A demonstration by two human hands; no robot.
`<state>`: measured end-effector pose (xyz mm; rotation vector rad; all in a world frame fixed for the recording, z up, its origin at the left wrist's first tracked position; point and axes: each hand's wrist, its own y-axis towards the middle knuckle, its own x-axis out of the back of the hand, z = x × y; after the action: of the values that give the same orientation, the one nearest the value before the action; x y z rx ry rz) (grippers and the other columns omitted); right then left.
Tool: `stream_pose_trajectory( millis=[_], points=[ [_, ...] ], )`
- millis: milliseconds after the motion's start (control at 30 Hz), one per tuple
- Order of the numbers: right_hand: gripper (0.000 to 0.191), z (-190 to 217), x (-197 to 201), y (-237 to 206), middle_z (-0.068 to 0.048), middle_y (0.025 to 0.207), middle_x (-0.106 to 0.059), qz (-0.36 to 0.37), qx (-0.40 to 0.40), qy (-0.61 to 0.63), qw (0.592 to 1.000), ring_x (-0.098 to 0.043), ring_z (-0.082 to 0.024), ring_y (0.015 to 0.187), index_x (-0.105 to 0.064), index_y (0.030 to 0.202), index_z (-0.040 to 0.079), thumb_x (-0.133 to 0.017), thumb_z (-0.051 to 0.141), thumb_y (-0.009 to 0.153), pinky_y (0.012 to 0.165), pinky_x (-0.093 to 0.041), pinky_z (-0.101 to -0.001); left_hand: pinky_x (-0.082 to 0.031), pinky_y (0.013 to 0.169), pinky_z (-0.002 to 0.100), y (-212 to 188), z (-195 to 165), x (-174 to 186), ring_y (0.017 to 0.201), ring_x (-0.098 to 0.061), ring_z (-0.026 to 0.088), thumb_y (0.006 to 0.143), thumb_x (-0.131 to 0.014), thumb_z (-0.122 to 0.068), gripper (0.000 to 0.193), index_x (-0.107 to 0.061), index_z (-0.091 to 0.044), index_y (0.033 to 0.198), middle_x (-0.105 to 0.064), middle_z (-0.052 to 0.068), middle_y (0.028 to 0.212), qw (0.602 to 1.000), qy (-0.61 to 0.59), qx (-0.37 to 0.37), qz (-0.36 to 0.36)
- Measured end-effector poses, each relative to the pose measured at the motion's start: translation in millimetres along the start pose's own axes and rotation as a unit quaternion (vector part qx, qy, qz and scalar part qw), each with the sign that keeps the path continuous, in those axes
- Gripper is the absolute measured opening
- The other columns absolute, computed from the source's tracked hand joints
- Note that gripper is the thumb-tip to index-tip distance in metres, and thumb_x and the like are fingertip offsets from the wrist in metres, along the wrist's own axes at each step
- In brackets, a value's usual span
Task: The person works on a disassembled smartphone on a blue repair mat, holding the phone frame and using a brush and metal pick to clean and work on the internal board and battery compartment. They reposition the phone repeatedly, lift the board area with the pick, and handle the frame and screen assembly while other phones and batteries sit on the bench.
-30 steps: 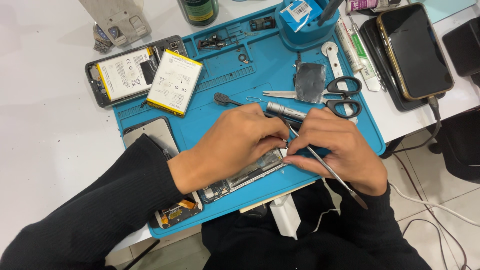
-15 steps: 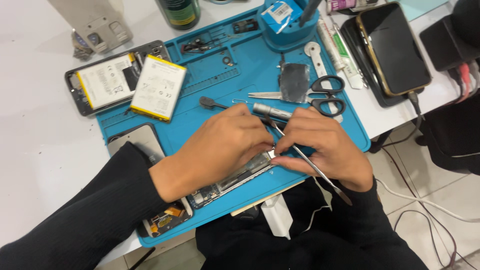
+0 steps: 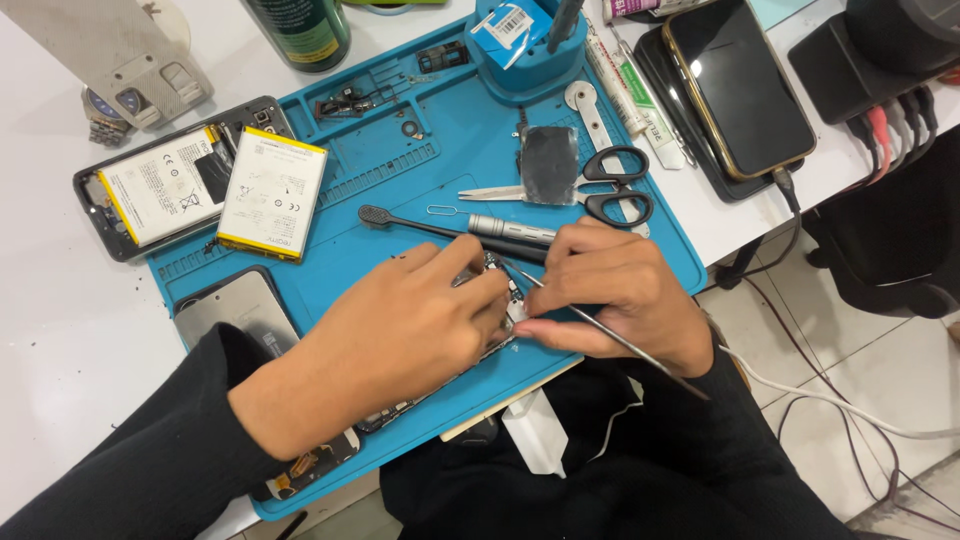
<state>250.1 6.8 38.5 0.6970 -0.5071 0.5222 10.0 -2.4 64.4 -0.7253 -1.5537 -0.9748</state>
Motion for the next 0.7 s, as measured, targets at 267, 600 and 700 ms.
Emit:
stream_pose_trajectory(
  millis=[267,600,700],
  points=[
    [0.019,3.7,2.1,-2.2,-0.001,0.069,-0.067,-0.021,0.038,-0.026,0.999,-0.062,-0.019,0.073,-0.073,0.077,0.006,-0.088,0.014,0.069,0.064,-0.044,-0.0318,-0.049,0.076,0.040,-1.5,-15.5,8.9,0.102,-0.058,0.029,0.081,-0.070,-0.042,0.054,-0.071,-0.001,0.117,-0.065,0.009,0.100,0.999,-0.036,0.022,0.022],
    [0.014,1.2,-0.8,-5.7,-0.004,0.071,-0.066,-0.059,-0.014,-0.016,0.998,-0.060,-0.018,0.070,-0.074,0.082,0.003,-0.085,0.009,0.074,0.060,-0.046,-0.0287,-0.046,0.106,0.040,-0.9,-43.8,1.7,0.121,-0.059,0.034,0.078,-0.066,-0.051,0.074,-0.066,0.013,0.116,-0.064,0.023,0.122,0.998,0.054,0.032,-0.011],
    [0.015,0.6,-1.8,-6.5,-0.004,0.070,-0.066,-0.059,-0.018,-0.017,0.998,-0.060,-0.017,0.069,-0.075,0.082,0.002,-0.085,0.009,0.074,0.057,-0.045,-0.0280,-0.046,0.105,0.040,-1.1,-40.1,-0.1,0.119,-0.060,0.036,0.081,-0.067,-0.049,0.070,-0.067,0.011,0.117,-0.064,0.024,0.118,0.999,0.015,0.026,-0.014]
  ],
)
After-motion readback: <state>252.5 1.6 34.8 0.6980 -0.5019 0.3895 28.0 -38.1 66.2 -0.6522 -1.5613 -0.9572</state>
